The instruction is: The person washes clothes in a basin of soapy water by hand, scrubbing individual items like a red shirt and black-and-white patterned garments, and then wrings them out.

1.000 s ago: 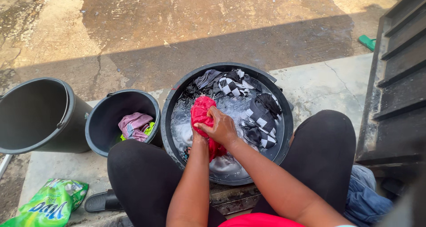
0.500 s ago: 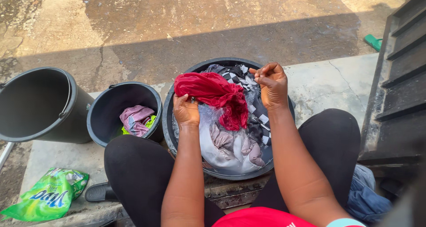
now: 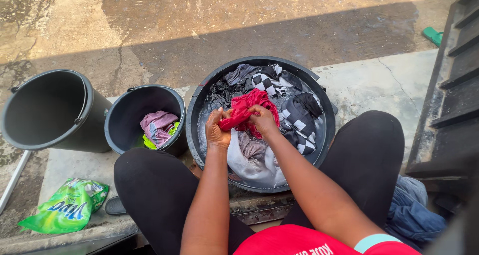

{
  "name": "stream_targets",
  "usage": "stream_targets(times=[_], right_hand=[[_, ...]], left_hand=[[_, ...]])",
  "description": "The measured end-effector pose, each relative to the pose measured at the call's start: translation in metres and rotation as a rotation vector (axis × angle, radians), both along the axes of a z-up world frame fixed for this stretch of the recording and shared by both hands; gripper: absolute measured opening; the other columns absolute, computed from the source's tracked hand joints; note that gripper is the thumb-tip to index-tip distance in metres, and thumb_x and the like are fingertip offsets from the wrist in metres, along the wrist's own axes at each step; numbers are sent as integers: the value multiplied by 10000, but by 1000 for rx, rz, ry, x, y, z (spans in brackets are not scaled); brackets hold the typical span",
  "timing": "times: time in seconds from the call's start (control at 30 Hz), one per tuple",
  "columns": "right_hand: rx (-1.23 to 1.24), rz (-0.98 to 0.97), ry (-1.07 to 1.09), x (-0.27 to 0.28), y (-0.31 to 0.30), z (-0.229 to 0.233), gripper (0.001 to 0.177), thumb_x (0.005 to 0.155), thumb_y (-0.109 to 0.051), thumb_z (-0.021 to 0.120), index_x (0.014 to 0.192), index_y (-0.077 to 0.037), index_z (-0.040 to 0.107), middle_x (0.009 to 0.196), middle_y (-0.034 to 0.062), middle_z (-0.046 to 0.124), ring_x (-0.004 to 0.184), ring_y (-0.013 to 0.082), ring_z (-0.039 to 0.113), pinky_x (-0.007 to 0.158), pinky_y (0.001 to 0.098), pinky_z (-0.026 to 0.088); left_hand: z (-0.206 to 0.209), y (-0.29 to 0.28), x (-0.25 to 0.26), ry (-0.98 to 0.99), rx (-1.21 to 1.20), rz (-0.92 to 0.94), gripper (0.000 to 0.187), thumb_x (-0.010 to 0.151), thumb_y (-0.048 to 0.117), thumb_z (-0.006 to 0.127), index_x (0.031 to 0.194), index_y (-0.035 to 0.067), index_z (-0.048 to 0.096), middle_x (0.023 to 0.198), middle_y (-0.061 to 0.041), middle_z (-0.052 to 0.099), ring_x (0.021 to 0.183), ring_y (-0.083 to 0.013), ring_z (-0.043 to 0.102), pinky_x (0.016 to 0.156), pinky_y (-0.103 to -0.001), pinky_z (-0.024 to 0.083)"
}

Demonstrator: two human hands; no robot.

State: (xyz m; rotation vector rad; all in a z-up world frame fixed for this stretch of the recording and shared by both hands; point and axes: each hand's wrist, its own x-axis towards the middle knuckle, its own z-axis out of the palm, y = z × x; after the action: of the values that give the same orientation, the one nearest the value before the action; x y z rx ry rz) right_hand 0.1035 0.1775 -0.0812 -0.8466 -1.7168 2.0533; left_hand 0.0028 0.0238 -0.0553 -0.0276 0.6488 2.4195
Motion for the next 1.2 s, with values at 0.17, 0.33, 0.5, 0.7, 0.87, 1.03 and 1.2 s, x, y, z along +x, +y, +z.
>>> stream_targets(times=[0.17,0.33,0.5,0.7,0.87,1.03,1.2], right_hand=[[-9,-44,583,9,18,95,179,857,137,649,893,-38,644,1259,201,701,1077,188,677,1012,326,529],[-313,58,701,35,16,139,159,874,66,722,871,-64,630,1302,247,680,1258,323,637,1133,470,483],[-524,105,727,50,12,142,147,809,-4,769,835,-66,637,1175,226,723,1256,356,635,1118,498,491],[-123,-5,540,67,56,99,143,825,50,660,767,-62,591,849,162,682,1020,351,703,964,438,551],[664,466,-482,62,53,75,104,740,-6,696,756,-24,596,783,179,670,800,330,648,727,433,517],[1056,359,38,43,8,56,284,640,-128,824,906,-52,761,836,104,700,773,231,634,724,370,502],[631,309,-123,35,-3,89,246,772,-222,835,795,-22,694,733,44,682,682,132,619,680,308,516]], left_hand=[[-24,-12,-9,120,-506,69,302,920,222,867,969,117,589,693,-8,461,574,-123,409,557,-300,417],[4,1,31,-7,-652,-407,511,844,484,694,1179,138,524,957,-127,731,696,-225,731,604,-342,583],[-5,22,56,101,-498,-315,423,841,347,781,1160,132,606,1040,-40,709,883,-175,707,726,-398,589],[-24,15,-4,-56,-279,167,203,958,211,759,1081,67,684,1007,-64,754,904,-193,718,851,-404,591],[-8,-5,-1,-372,-473,167,162,966,239,636,1106,158,644,994,-42,705,883,-219,682,797,-466,551],[-19,7,24,-151,-300,94,190,962,180,667,1071,27,693,1004,-90,752,896,-214,735,847,-384,598],[-14,4,6,53,-406,222,135,980,123,703,1024,-2,730,968,-76,739,854,-159,685,821,-318,557]])
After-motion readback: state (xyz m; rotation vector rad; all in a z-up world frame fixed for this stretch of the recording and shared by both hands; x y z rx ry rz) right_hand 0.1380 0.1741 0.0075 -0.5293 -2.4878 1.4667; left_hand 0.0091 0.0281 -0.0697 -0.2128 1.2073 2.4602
